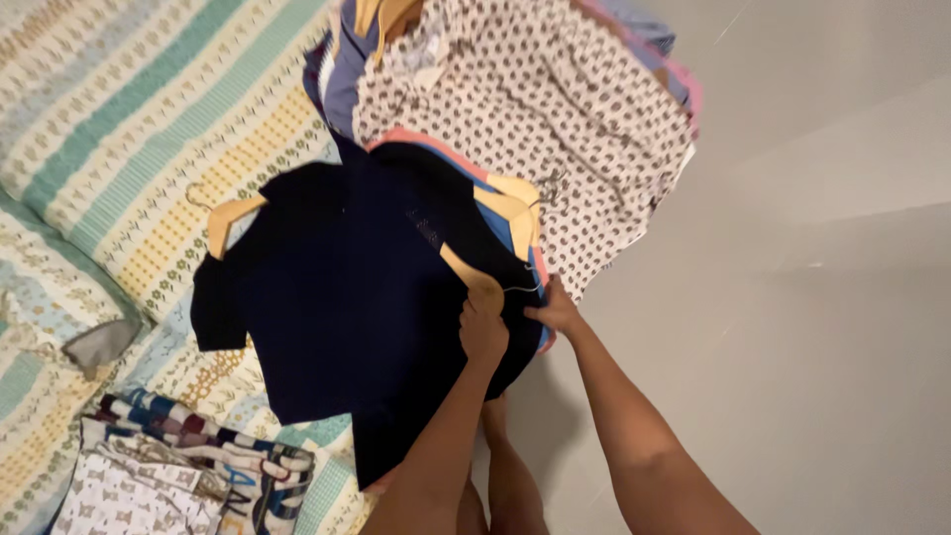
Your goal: The person picks up clothes on hangers from a bed and places them one by one into a closet. The person handles shirts and dresses, moving them from the bed to the closet rod.
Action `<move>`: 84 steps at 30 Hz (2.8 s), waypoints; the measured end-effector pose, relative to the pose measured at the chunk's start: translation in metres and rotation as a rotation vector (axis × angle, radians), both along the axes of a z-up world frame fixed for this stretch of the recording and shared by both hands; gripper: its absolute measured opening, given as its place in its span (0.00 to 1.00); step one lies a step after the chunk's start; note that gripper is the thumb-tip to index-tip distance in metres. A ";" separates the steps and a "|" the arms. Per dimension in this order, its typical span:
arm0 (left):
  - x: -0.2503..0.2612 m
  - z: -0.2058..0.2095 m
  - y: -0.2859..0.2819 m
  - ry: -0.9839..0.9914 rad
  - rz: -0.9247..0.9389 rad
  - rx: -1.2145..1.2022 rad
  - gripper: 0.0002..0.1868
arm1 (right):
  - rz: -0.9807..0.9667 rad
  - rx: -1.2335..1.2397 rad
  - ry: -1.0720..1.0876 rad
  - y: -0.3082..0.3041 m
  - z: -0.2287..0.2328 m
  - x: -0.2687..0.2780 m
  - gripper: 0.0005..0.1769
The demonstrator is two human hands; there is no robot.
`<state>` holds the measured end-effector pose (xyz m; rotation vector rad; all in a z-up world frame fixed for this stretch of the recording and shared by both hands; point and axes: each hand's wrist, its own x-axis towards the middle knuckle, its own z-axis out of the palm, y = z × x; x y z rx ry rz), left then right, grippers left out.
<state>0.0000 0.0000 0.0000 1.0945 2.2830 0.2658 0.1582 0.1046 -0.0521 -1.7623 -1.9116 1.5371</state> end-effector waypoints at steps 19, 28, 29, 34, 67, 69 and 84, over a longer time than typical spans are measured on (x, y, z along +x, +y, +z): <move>-0.065 0.079 -0.007 -0.705 0.318 0.644 0.72 | -0.438 0.110 0.455 -0.111 0.142 -0.126 0.45; -0.150 0.095 -0.052 -0.313 0.763 0.366 0.64 | 0.253 0.443 0.387 -0.161 0.130 -0.183 0.45; -0.161 0.084 -0.056 -0.314 0.809 0.366 0.56 | 0.306 0.389 0.488 -0.155 0.117 -0.178 0.45; -0.180 0.039 -0.080 -0.383 0.856 0.443 0.36 | -0.398 0.247 -0.002 -0.115 0.043 -0.151 0.16; -0.246 0.082 -0.088 0.162 0.713 0.153 0.40 | -0.404 0.403 0.027 -0.035 0.057 -0.030 0.24; -0.217 0.062 -0.084 0.093 0.708 0.163 0.35 | -0.409 0.478 0.034 -0.042 0.099 -0.027 0.24; -0.003 0.218 0.018 -0.535 0.202 0.637 0.20 | -0.500 0.207 0.349 -0.108 0.260 -0.065 0.14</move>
